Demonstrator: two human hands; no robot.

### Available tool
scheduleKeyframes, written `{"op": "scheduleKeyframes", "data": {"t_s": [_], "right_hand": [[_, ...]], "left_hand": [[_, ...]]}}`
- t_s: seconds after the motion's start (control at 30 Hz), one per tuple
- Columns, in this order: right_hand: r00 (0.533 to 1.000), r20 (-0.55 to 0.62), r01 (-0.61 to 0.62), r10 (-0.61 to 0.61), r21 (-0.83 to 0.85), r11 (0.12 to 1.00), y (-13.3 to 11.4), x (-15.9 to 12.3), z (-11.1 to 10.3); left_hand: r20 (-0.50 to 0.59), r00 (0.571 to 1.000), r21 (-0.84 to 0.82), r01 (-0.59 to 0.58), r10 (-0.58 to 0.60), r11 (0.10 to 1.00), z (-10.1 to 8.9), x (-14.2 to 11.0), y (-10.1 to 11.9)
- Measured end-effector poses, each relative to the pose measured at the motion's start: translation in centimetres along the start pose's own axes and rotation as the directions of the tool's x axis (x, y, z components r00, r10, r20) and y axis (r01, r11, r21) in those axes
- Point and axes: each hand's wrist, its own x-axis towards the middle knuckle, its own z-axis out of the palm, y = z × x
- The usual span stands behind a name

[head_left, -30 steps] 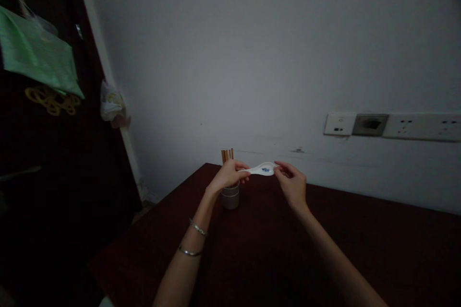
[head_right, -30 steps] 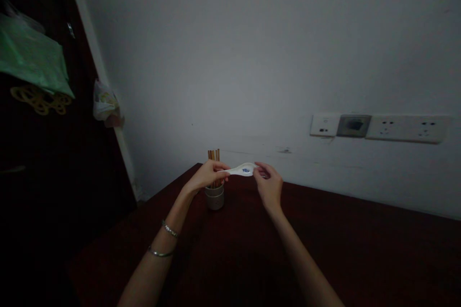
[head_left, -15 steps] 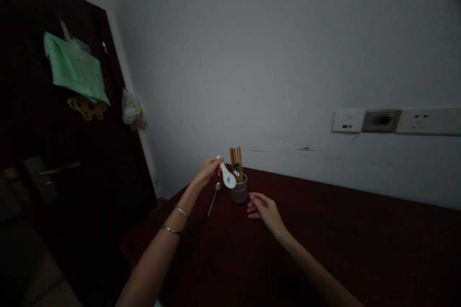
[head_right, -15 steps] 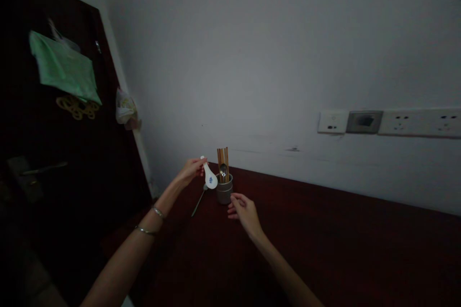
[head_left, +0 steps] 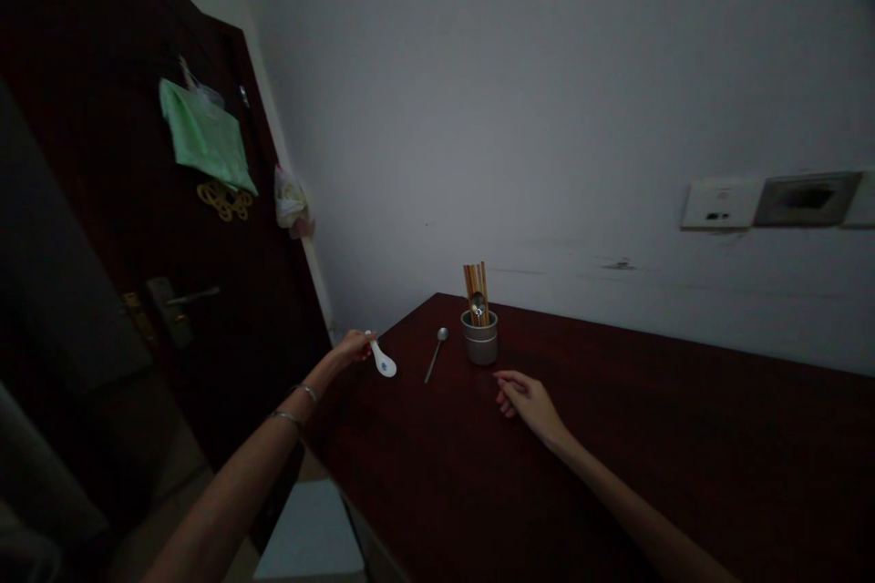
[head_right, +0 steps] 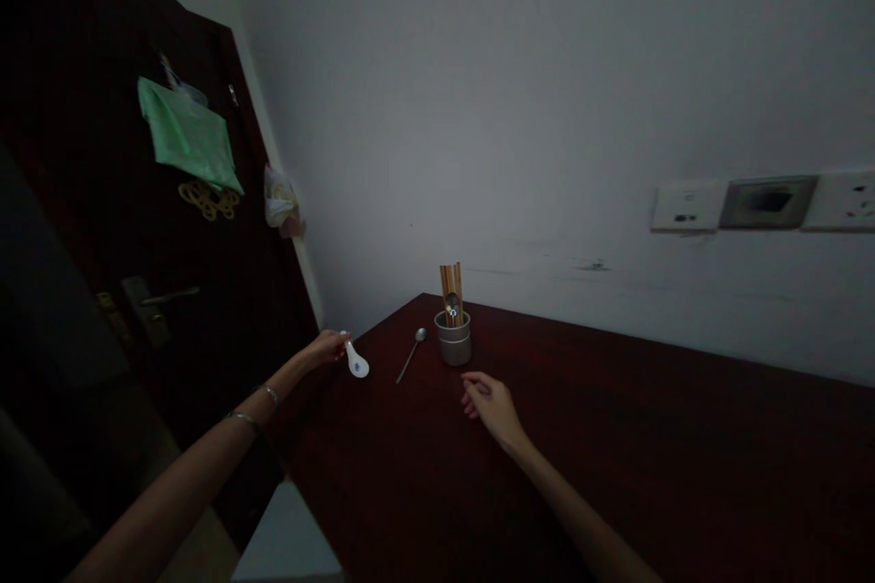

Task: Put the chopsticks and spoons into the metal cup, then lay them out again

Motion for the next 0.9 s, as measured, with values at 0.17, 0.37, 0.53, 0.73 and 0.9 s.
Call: {"op": "scheduleKeyframes", "data": {"t_s": [0.17, 0.37, 0.53, 0.73, 0.9], "right_hand": [[1.0, 0.016, -0.01, 0.01, -0.02, 1.0, 0.4, 0.1, -0.2], [1.0, 0.026, -0.007, 0.008, -0.042, 0.999, 0.5, 0.2, -0.2], [1.0, 0.019, -0.006, 0.007, -0.054, 0.999, 0.4, 0.2, -0.1], [0.999, 0.027, -0.015, 0.018, -0.074, 0.997, 0.3, 0.3, -0.1], [0.999, 0.031, -0.016, 0.019, -0.084, 0.996, 0.3, 0.2, -0.1]], "left_hand": [[0.027, 1.0, -0.003, 0.015, -0.015, 1.0, -0.1, -0.8, -1.3], [0.067, 0.997, -0.006, 0.025, -0.025, 1.0, -0.1, -1.1, -2.1], [0.053, 0.997, 0.01, 0.061, -0.062, 0.998, -0.1, -1.3, -2.6], [0.047, 0.996, 0.031, 0.07, -0.071, 0.997, -0.4, -0.9, -3.4], [0.055, 0.998, 0.117, 0.029, -0.035, 0.993, -1.0, -0.4, -4.3]]}}
